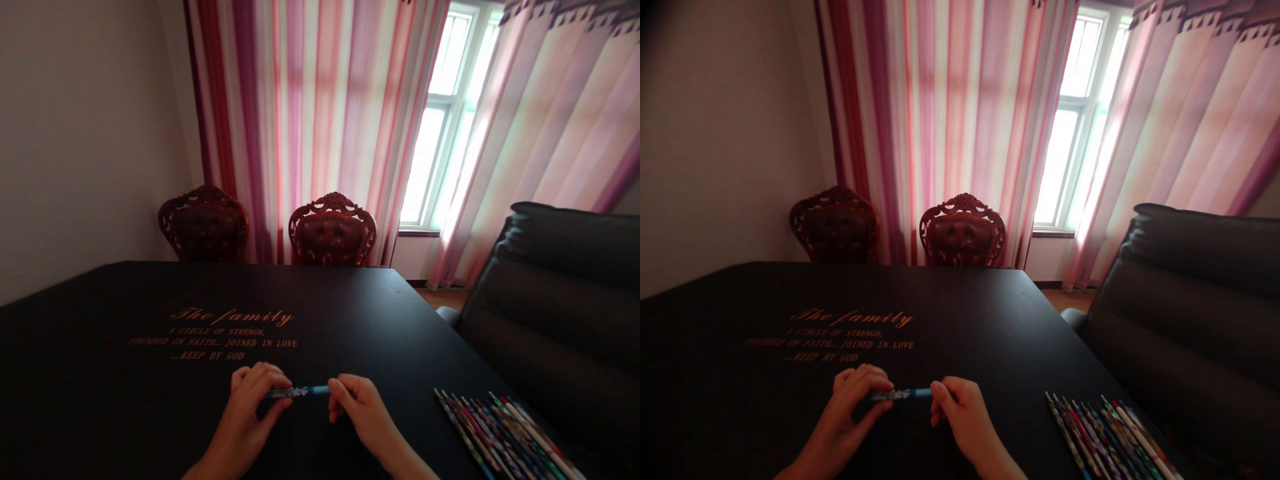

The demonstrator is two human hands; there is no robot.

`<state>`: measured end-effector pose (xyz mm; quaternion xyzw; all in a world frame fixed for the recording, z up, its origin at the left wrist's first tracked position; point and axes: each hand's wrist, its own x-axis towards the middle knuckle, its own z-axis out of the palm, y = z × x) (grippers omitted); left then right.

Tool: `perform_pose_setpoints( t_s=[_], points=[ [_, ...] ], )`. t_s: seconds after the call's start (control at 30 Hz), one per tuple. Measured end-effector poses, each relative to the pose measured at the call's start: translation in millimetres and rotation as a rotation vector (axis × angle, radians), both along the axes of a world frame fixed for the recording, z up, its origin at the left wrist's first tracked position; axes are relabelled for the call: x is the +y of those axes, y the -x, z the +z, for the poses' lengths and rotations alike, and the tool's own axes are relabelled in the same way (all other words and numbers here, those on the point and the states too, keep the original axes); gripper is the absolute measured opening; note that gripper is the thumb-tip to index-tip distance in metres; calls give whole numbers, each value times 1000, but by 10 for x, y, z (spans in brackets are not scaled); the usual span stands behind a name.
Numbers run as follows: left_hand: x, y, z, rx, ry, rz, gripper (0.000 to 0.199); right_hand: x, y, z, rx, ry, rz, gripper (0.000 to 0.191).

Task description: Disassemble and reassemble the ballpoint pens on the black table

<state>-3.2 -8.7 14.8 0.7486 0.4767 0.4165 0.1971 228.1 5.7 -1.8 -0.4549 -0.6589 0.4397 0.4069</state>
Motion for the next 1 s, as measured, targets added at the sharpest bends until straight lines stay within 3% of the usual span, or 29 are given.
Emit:
perform_pose_setpoints(
  t_s=[0.07,0.13,0.27,0.37,0.73,1.0],
  points=[
    [33,5,-21,-199,80,77,35,2,-19,44,23,-47,-18,43],
    [81,-1,-46,-452,246,75,46,10,-42,78,26,-69,-45,38],
    [150,-51,-91,-921,630,-122,60,28,-67,89,14,-82,-87,33],
    [144,-100,-119,-1125,749,-189,53,25,-71,84,-12,-104,-113,31],
    [143,-91,-197,-1244,775,-173,45,-81,-24,224,-139,-192,-142,27],
    [125,-59,-117,-1107,691,-85,49,-73,-42,211,-206,-286,-81,22]
  ],
)
